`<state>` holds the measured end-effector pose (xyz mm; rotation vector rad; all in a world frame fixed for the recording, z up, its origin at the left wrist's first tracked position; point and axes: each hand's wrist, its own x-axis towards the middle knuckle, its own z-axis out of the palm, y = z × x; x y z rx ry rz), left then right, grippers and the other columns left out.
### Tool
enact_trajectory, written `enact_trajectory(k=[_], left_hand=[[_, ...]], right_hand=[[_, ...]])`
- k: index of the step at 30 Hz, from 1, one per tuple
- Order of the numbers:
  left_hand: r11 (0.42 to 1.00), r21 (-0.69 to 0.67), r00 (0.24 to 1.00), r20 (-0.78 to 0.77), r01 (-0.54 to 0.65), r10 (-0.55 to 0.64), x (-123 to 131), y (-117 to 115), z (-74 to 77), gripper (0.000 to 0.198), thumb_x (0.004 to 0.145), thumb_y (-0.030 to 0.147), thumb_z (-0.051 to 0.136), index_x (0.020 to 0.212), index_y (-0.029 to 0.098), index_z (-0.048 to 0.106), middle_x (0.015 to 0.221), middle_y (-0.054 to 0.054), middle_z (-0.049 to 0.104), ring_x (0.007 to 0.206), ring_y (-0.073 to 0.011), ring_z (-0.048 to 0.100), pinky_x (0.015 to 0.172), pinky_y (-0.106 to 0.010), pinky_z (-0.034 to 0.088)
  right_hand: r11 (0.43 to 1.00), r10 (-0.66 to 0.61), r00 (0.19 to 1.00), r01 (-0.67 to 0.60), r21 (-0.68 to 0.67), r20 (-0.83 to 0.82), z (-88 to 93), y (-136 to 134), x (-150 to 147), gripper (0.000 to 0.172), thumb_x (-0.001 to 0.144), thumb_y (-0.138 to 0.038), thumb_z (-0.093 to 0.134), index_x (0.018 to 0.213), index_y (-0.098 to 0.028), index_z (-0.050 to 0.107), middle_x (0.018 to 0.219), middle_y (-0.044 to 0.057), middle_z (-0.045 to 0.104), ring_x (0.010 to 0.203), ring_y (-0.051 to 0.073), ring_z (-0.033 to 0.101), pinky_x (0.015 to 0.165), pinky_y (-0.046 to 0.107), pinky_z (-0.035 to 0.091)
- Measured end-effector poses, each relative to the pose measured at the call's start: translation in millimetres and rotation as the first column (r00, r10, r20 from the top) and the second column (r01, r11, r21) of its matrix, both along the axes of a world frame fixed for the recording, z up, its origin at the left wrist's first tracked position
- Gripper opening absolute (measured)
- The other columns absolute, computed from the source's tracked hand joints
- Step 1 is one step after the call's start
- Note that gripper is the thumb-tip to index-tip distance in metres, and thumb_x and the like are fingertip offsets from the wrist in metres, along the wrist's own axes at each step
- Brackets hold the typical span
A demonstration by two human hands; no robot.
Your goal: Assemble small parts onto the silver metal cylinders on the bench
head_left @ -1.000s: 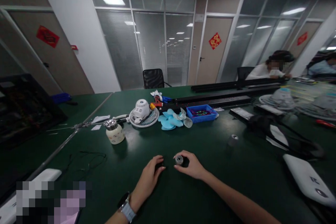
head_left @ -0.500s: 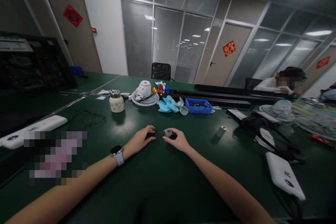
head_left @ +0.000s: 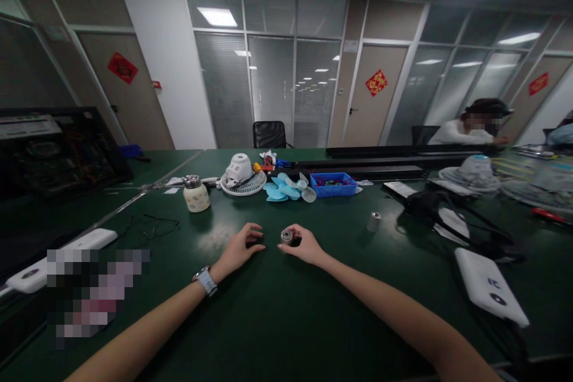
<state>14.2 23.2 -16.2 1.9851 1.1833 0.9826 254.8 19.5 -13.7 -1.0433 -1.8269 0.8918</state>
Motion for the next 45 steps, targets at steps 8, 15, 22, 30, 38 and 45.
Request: enact_trajectory(k=[8, 15, 22, 30, 38, 45], left_hand=[[0.997, -0.078, 0.992, 0.126, 0.030, -0.020, -1.8, 3.4, -5.2, 0.037, 0.077, 0.027, 0.063, 0.111, 0.021, 0.049, 0.107, -0.007, 0.066, 0.104, -0.0193, 0.062, 0.090, -0.041, 0.053], [0.994, -0.099, 0.975, 0.211, -0.041, 0.062, -13.9, 8.2, -9.4, 0.035, 0.078, 0.031, 0.062, 0.109, 0.018, 0.051, 0.106, -0.009, 0.065, 0.101, -0.0195, 0.063, 0.090, -0.041, 0.051], [0.976, -0.147, 0.959, 0.207, -0.163, 0.191, -17.8, 7.5, -9.4, 0.033, 0.084, 0.043, 0.052, 0.103, 0.016, 0.055, 0.099, -0.008, 0.065, 0.090, -0.0189, 0.065, 0.083, -0.037, 0.051], [0.969, -0.150, 0.956, 0.192, -0.194, 0.221, -13.4, 6.2, -7.7, 0.035, 0.084, 0.045, 0.050, 0.103, 0.017, 0.057, 0.096, -0.007, 0.066, 0.088, -0.0191, 0.064, 0.079, -0.034, 0.051], [0.967, -0.150, 0.952, 0.195, -0.208, 0.235, -12.4, 2.7, -2.2, 0.030, 0.085, 0.041, 0.046, 0.098, 0.016, 0.057, 0.092, -0.006, 0.066, 0.085, -0.0184, 0.064, 0.078, -0.034, 0.052], [0.969, -0.140, 0.956, 0.188, -0.203, 0.227, -12.9, 1.4, -1.1, 0.026, 0.085, 0.039, 0.046, 0.094, 0.017, 0.058, 0.091, -0.006, 0.067, 0.086, -0.0184, 0.064, 0.077, -0.034, 0.051]], right_hand=[[0.997, 0.005, 1.000, -0.004, -0.071, 0.009, 10.7, -4.1, 1.1, 0.042, 0.063, -0.040, 0.078, 0.093, -0.017, 0.058, 0.094, 0.005, 0.067, 0.088, 0.018, 0.062, 0.083, 0.036, 0.049], [0.997, -0.024, 1.000, 0.025, -0.078, 0.011, 5.3, -0.4, 1.4, 0.048, 0.059, -0.044, 0.080, 0.093, -0.018, 0.056, 0.094, 0.005, 0.066, 0.086, 0.018, 0.063, 0.078, 0.035, 0.050], [0.998, -0.003, 1.000, 0.002, -0.057, -0.017, 13.3, -11.8, 16.6, 0.036, 0.069, -0.037, 0.074, 0.097, -0.019, 0.061, 0.100, 0.004, 0.067, 0.096, 0.019, 0.063, 0.092, 0.039, 0.048], [0.902, -0.432, 0.898, 0.428, -0.064, -0.080, -12.3, -28.7, 153.0, 0.054, 0.069, -0.047, 0.072, 0.113, -0.018, 0.058, 0.110, 0.011, 0.067, 0.102, 0.025, 0.064, 0.097, 0.044, 0.048], [0.705, -0.709, 0.704, 0.707, 0.058, 0.039, -32.3, -17.8, 213.0, 0.056, 0.068, -0.054, 0.064, 0.109, -0.016, 0.056, 0.103, 0.013, 0.067, 0.090, 0.027, 0.066, 0.084, 0.044, 0.052], [0.564, -0.818, 0.532, 0.817, 0.124, 0.218, -31.6, -6.6, 220.4, 0.045, 0.070, -0.048, 0.057, 0.104, -0.018, 0.054, 0.089, 0.012, 0.066, 0.075, 0.026, 0.064, 0.069, 0.039, 0.051]])
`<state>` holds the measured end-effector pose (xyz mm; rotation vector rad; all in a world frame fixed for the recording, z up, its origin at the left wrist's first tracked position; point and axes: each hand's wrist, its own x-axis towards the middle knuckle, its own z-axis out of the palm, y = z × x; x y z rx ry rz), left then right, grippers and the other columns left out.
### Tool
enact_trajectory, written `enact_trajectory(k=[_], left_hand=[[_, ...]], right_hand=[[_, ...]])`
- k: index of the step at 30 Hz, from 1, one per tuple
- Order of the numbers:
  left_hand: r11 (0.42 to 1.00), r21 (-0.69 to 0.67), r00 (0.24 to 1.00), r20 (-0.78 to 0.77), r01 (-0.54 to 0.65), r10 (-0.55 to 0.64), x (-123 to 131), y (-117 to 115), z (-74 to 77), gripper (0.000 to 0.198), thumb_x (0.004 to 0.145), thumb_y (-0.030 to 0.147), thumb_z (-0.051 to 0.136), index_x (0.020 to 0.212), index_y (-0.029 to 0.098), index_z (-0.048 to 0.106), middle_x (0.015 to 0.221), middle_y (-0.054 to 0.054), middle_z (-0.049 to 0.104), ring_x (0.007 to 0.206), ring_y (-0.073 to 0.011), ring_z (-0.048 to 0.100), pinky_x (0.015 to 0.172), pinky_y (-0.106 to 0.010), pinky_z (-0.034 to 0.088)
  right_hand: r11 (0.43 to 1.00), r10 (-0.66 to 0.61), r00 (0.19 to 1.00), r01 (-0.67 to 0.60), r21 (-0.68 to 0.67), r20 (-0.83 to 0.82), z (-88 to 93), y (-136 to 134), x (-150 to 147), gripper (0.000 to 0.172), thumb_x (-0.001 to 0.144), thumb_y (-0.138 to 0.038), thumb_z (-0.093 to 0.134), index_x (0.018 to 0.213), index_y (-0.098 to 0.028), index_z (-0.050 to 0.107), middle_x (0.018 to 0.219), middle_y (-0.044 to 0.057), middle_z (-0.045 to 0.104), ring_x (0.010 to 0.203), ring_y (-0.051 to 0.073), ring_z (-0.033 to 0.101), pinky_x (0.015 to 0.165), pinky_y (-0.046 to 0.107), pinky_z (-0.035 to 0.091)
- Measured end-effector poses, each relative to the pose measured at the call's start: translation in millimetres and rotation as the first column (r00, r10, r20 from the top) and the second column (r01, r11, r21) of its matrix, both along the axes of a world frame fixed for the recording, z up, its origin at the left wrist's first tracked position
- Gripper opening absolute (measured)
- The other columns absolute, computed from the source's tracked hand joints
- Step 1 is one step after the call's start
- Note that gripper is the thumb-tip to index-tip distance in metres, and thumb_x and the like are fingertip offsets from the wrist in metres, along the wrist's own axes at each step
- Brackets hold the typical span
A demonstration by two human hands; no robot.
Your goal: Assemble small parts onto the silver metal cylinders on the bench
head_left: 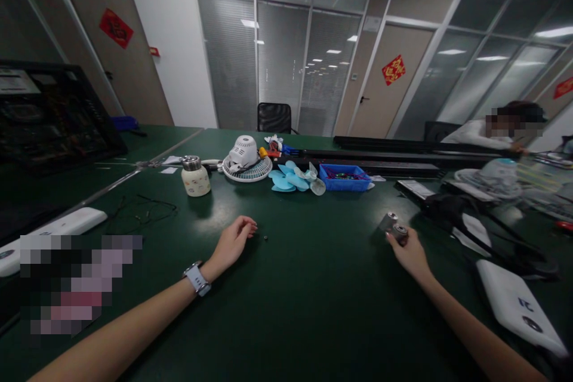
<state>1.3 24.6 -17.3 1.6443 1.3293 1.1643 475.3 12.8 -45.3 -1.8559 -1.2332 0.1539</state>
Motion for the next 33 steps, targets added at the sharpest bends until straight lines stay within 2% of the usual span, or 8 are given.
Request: enact_trajectory(k=[12, 18, 20, 22, 24, 25, 28, 33], left_hand=[[1.000, 0.007, 0.999, -0.028, 0.020, -0.020, 0.0, 0.0, -2.5, 0.026, 0.087, 0.039, 0.044, 0.095, 0.019, 0.058, 0.093, -0.005, 0.066, 0.088, -0.0182, 0.063, 0.079, -0.033, 0.050], [1.000, 0.005, 0.998, -0.067, 0.004, -0.004, 0.6, -0.7, -0.3, 0.027, 0.086, 0.039, 0.044, 0.096, 0.019, 0.059, 0.095, -0.005, 0.065, 0.086, -0.0182, 0.063, 0.077, -0.033, 0.050], [1.000, 0.009, 0.998, -0.068, -0.011, 0.011, 1.1, 0.1, -0.5, 0.026, 0.086, 0.038, 0.044, 0.094, 0.019, 0.059, 0.092, -0.005, 0.065, 0.084, -0.0182, 0.063, 0.076, -0.032, 0.050], [0.999, 0.026, 0.998, -0.057, -0.019, 0.021, 1.6, 0.9, -0.7, 0.024, 0.085, 0.035, 0.042, 0.090, 0.018, 0.059, 0.089, -0.005, 0.064, 0.082, -0.0180, 0.062, 0.074, -0.032, 0.050], [0.998, 0.054, 0.999, -0.047, -0.024, 0.027, 1.7, 1.1, -0.7, 0.023, 0.085, 0.032, 0.040, 0.083, 0.018, 0.058, 0.088, -0.005, 0.063, 0.081, -0.0178, 0.062, 0.072, -0.031, 0.050], [0.997, 0.066, 0.998, -0.046, -0.027, 0.030, 1.6, 1.0, -0.4, 0.023, 0.084, 0.031, 0.039, 0.080, 0.018, 0.057, 0.088, -0.005, 0.062, 0.080, -0.0175, 0.061, 0.072, -0.031, 0.050], [0.995, 0.078, 0.996, -0.065, -0.054, 0.059, 0.6, -0.9, 1.2, 0.022, 0.083, 0.028, 0.036, 0.075, 0.018, 0.055, 0.087, -0.004, 0.061, 0.073, -0.0163, 0.060, 0.070, -0.031, 0.049], [0.993, 0.107, 0.992, -0.110, -0.049, 0.061, -0.1, -3.9, 3.7, 0.022, 0.082, 0.026, 0.034, 0.072, 0.019, 0.052, 0.080, -0.003, 0.058, 0.070, -0.0163, 0.057, 0.069, -0.031, 0.048]], right_hand=[[0.983, 0.171, 0.985, -0.173, 0.069, 0.028, -1.8, 61.7, 12.0, 0.036, 0.073, -0.039, 0.058, 0.102, -0.020, 0.051, 0.093, 0.008, 0.064, 0.082, 0.022, 0.062, 0.078, 0.038, 0.049], [0.984, 0.041, 0.989, -0.064, 0.165, 0.145, 18.0, 38.2, -5.7, 0.060, 0.070, -0.043, 0.060, 0.121, -0.013, 0.045, 0.114, 0.016, 0.057, 0.104, 0.029, 0.056, 0.090, 0.045, 0.043], [0.948, -0.037, 0.963, -0.052, 0.315, 0.269, 32.1, 18.9, -32.0, 0.073, 0.069, -0.043, 0.063, 0.130, -0.010, 0.040, 0.131, 0.022, 0.045, 0.119, 0.035, 0.044, 0.098, 0.050, 0.035], [0.908, 0.062, 0.929, -0.205, 0.367, 0.365, 44.4, 2.5, -73.6, 0.067, 0.072, -0.040, 0.063, 0.131, -0.015, 0.042, 0.136, 0.019, 0.041, 0.124, 0.036, 0.040, 0.101, 0.052, 0.031], [0.839, 0.427, 0.816, -0.518, 0.167, 0.389, 50.0, -4.2, -125.8, 0.047, 0.078, -0.037, 0.061, 0.122, -0.023, 0.055, 0.119, 0.012, 0.055, 0.108, 0.029, 0.052, 0.094, 0.045, 0.038], [0.747, 0.619, 0.709, -0.664, 0.025, 0.337, 49.8, -3.0, -153.1, 0.043, 0.079, -0.038, 0.060, 0.120, -0.025, 0.058, 0.108, 0.009, 0.060, 0.094, 0.024, 0.057, 0.086, 0.040, 0.042], [0.550, 0.835, 0.532, -0.821, -0.153, 0.144, 41.9, 14.5, -226.0, 0.045, 0.081, -0.049, 0.059, 0.120, -0.027, 0.061, 0.078, 0.002, 0.061, 0.068, 0.016, 0.055, 0.066, 0.031, 0.043], [0.530, 0.846, 0.506, -0.832, -0.163, 0.165, 29.7, 44.6, -285.1, 0.037, 0.076, -0.058, 0.062, 0.098, -0.031, 0.074, 0.069, 0.001, 0.057, 0.064, 0.014, 0.052, 0.062, 0.028, 0.038]])
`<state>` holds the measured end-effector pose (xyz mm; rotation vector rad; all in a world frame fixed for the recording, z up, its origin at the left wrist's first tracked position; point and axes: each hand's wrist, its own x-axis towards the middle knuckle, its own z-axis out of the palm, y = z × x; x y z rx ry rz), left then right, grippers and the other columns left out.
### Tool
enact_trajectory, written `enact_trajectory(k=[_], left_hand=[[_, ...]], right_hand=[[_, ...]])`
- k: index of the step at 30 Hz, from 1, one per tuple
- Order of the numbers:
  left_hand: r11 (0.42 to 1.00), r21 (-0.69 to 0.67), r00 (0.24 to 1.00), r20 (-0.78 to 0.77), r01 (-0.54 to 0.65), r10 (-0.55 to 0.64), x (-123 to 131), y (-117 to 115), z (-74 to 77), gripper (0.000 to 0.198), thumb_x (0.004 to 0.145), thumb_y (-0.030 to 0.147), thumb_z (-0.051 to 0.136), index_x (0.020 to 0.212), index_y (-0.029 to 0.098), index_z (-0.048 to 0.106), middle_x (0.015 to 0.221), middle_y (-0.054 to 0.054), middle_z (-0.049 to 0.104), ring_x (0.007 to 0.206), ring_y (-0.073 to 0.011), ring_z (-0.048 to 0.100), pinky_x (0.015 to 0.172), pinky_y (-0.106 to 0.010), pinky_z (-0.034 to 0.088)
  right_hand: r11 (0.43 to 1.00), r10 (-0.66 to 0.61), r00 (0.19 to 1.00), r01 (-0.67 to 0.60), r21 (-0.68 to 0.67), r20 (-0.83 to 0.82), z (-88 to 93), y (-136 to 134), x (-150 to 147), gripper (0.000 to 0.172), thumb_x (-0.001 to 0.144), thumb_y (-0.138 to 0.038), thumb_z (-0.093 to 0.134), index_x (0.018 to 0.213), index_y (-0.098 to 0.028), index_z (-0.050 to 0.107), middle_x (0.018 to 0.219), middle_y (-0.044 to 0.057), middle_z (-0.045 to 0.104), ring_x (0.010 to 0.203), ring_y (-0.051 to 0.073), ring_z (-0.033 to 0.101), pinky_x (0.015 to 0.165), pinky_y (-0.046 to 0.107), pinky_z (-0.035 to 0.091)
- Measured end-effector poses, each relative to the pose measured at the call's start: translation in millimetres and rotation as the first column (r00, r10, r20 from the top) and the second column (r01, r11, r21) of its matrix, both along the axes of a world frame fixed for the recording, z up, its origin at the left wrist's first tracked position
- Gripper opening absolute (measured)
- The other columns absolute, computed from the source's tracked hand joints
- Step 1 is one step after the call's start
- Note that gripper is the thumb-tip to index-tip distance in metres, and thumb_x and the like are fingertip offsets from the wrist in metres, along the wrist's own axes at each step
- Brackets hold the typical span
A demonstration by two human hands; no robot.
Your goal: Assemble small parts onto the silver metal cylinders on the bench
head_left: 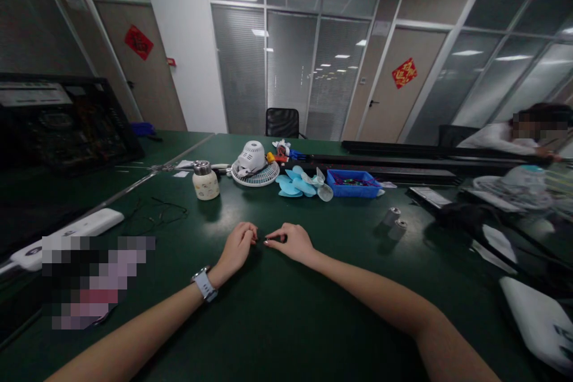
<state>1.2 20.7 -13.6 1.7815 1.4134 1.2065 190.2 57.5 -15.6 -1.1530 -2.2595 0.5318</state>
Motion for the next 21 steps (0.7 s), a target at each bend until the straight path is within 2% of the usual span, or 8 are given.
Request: enact_trajectory(k=[4, 6, 8, 10, 12, 14, 17, 21], left_hand=[[1.000, -0.003, 0.999, -0.028, 0.016, -0.016, 1.0, 0.2, -0.8, 0.022, 0.083, 0.026, 0.034, 0.073, 0.019, 0.053, 0.082, -0.004, 0.057, 0.071, -0.0165, 0.055, 0.069, -0.031, 0.047], [1.000, -0.009, 0.999, -0.021, 0.025, -0.025, 1.1, 0.8, -1.5, 0.023, 0.083, 0.027, 0.034, 0.073, 0.019, 0.053, 0.085, -0.004, 0.057, 0.074, -0.0169, 0.055, 0.069, -0.030, 0.046], [0.999, -0.013, 0.999, -0.025, 0.029, -0.030, 0.8, 2.0, -2.4, 0.023, 0.084, 0.027, 0.034, 0.073, 0.019, 0.053, 0.086, -0.005, 0.057, 0.075, -0.0171, 0.055, 0.070, -0.030, 0.046], [0.999, -0.009, 0.999, -0.041, 0.031, -0.031, 0.5, 3.7, -3.6, 0.023, 0.084, 0.027, 0.035, 0.072, 0.019, 0.053, 0.086, -0.005, 0.057, 0.076, -0.0174, 0.055, 0.070, -0.031, 0.046], [0.999, -0.004, 0.998, -0.058, 0.036, -0.036, 0.3, 5.7, -4.9, 0.024, 0.085, 0.027, 0.035, 0.073, 0.019, 0.053, 0.087, -0.005, 0.057, 0.079, -0.0179, 0.055, 0.071, -0.031, 0.046], [0.999, -0.006, 0.997, -0.068, 0.039, -0.039, 0.5, 7.2, -5.9, 0.024, 0.086, 0.028, 0.034, 0.072, 0.019, 0.053, 0.089, -0.005, 0.056, 0.082, -0.0184, 0.055, 0.072, -0.031, 0.045], [0.999, -0.019, 0.996, -0.076, 0.041, -0.042, 0.9, 7.2, -6.0, 0.024, 0.086, 0.028, 0.034, 0.072, 0.019, 0.052, 0.091, -0.005, 0.056, 0.081, -0.0180, 0.054, 0.072, -0.030, 0.045], [0.999, -0.028, 0.994, -0.098, 0.036, -0.038, 1.6, 5.0, -3.8, 0.024, 0.086, 0.028, 0.033, 0.073, 0.020, 0.052, 0.089, -0.005, 0.056, 0.081, -0.0179, 0.054, 0.072, -0.030, 0.045]], right_hand=[[1.000, -0.007, 0.999, 0.008, 0.015, -0.037, 6.5, -3.6, 24.1, 0.028, 0.080, -0.052, 0.061, 0.093, -0.031, 0.075, 0.076, 0.002, 0.059, 0.066, 0.015, 0.054, 0.064, 0.030, 0.040], [0.993, -0.069, 0.996, 0.074, 0.088, -0.058, 16.5, -11.9, 64.4, 0.027, 0.084, -0.050, 0.058, 0.096, -0.031, 0.074, 0.080, 0.003, 0.062, 0.070, 0.017, 0.056, 0.069, 0.032, 0.043], [0.946, -0.222, 0.972, 0.233, 0.227, -0.071, 27.5, -20.7, 121.1, 0.029, 0.085, -0.049, 0.055, 0.098, -0.030, 0.072, 0.086, 0.005, 0.065, 0.079, 0.021, 0.058, 0.075, 0.036, 0.044], [0.814, -0.440, 0.890, 0.452, 0.365, -0.120, 35.5, -27.1, 185.5, 0.034, 0.087, -0.049, 0.051, 0.099, -0.025, 0.072, 0.094, 0.007, 0.066, 0.087, 0.023, 0.059, 0.081, 0.038, 0.044], [0.604, -0.652, 0.738, 0.645, 0.468, -0.175, 37.7, -29.7, 245.5, 0.042, 0.086, -0.052, 0.047, 0.097, -0.020, 0.072, 0.097, 0.010, 0.067, 0.091, 0.026, 0.060, 0.082, 0.039, 0.044], [0.513, -0.764, 0.630, 0.726, 0.458, -0.142, 34.2, -29.1, 289.7, 0.043, 0.085, -0.053, 0.046, 0.093, -0.020, 0.073, 0.096, 0.010, 0.068, 0.088, 0.027, 0.061, 0.076, 0.038, 0.045], [0.533, -0.792, 0.605, 0.754, 0.383, -0.088, 24.2, -25.3, 317.6, 0.041, 0.083, -0.054, 0.048, 0.091, -0.022, 0.073, 0.094, 0.007, 0.069, 0.085, 0.026, 0.063, 0.071, 0.036, 0.046], [0.579, -0.762, 0.643, 0.733, 0.356, -0.084, 18.0, -19.2, 310.0, 0.039, 0.082, -0.053, 0.049, 0.092, -0.023, 0.073, 0.098, 0.006, 0.070, 0.088, 0.025, 0.063, 0.075, 0.036, 0.047]])
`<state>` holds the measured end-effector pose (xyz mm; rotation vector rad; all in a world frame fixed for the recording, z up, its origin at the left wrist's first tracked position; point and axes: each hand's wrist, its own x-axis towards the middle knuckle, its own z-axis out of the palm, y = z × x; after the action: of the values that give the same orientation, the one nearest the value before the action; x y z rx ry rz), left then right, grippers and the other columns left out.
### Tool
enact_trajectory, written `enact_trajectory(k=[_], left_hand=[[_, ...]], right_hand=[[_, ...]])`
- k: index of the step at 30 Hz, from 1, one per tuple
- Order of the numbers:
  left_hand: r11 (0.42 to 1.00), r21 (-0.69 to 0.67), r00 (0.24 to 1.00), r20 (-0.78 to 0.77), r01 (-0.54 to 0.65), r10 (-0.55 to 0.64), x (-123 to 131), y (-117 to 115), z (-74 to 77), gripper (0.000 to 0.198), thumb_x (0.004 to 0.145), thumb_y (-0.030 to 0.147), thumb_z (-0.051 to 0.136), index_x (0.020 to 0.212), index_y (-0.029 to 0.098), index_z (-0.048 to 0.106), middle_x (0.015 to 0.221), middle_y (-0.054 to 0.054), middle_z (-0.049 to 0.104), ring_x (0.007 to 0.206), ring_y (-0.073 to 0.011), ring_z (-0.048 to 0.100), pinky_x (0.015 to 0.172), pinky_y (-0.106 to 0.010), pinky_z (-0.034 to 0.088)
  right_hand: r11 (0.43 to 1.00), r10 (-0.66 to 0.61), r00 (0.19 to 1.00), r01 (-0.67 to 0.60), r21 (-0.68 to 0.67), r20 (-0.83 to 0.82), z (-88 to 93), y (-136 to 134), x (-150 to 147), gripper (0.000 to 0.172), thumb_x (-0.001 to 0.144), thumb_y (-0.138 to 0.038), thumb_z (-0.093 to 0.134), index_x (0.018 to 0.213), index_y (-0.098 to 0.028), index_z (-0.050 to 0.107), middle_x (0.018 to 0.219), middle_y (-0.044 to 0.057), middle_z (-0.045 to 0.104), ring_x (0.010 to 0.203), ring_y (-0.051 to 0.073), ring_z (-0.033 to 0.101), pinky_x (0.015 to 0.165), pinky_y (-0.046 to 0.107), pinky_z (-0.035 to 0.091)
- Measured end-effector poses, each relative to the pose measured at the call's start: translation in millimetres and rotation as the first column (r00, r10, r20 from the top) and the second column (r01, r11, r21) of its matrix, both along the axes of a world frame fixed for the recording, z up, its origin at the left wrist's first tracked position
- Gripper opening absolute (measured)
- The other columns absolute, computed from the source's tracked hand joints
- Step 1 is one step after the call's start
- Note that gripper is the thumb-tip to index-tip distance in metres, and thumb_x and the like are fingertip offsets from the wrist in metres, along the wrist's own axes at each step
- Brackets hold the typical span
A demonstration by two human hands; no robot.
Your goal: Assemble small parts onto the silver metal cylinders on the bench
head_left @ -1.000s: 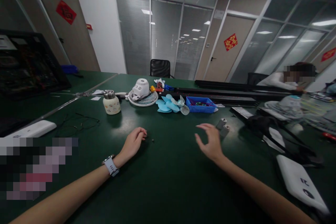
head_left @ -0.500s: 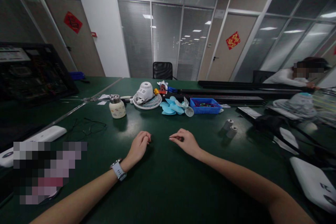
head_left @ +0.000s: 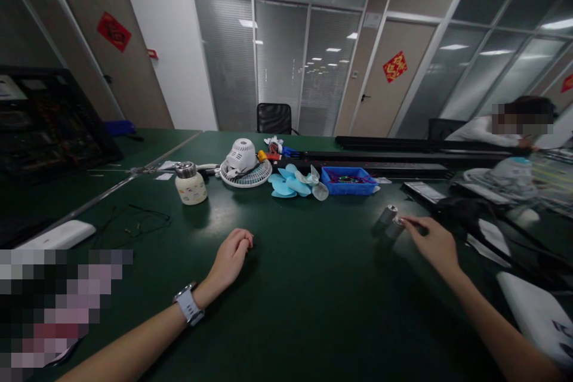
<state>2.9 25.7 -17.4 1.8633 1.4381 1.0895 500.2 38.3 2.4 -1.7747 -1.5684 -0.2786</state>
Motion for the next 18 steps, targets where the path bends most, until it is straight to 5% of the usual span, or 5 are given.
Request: enact_trajectory(k=[11, 18], left_hand=[[1.000, 0.005, 1.000, -0.021, 0.008, -0.008, 1.6, -2.1, 4.4, 0.024, 0.086, 0.028, 0.032, 0.073, 0.019, 0.051, 0.089, -0.005, 0.055, 0.087, -0.0191, 0.054, 0.076, -0.032, 0.045], [1.000, 0.015, 0.999, -0.039, 0.001, 0.000, 2.4, -3.1, 6.4, 0.025, 0.084, 0.028, 0.033, 0.072, 0.019, 0.053, 0.088, -0.005, 0.056, 0.086, -0.0186, 0.054, 0.075, -0.031, 0.045]], right_hand=[[0.997, -0.079, 0.997, 0.079, -0.024, -0.006, 2.9, -0.5, -14.7, 0.041, 0.082, -0.052, 0.049, 0.093, -0.021, 0.073, 0.089, 0.008, 0.072, 0.071, 0.022, 0.064, 0.056, 0.029, 0.043], [0.990, -0.103, 0.994, 0.100, -0.094, -0.027, 9.6, -2.3, -15.4, 0.042, 0.080, -0.054, 0.051, 0.096, -0.023, 0.074, 0.084, 0.008, 0.072, 0.070, 0.023, 0.065, 0.058, 0.030, 0.044]])
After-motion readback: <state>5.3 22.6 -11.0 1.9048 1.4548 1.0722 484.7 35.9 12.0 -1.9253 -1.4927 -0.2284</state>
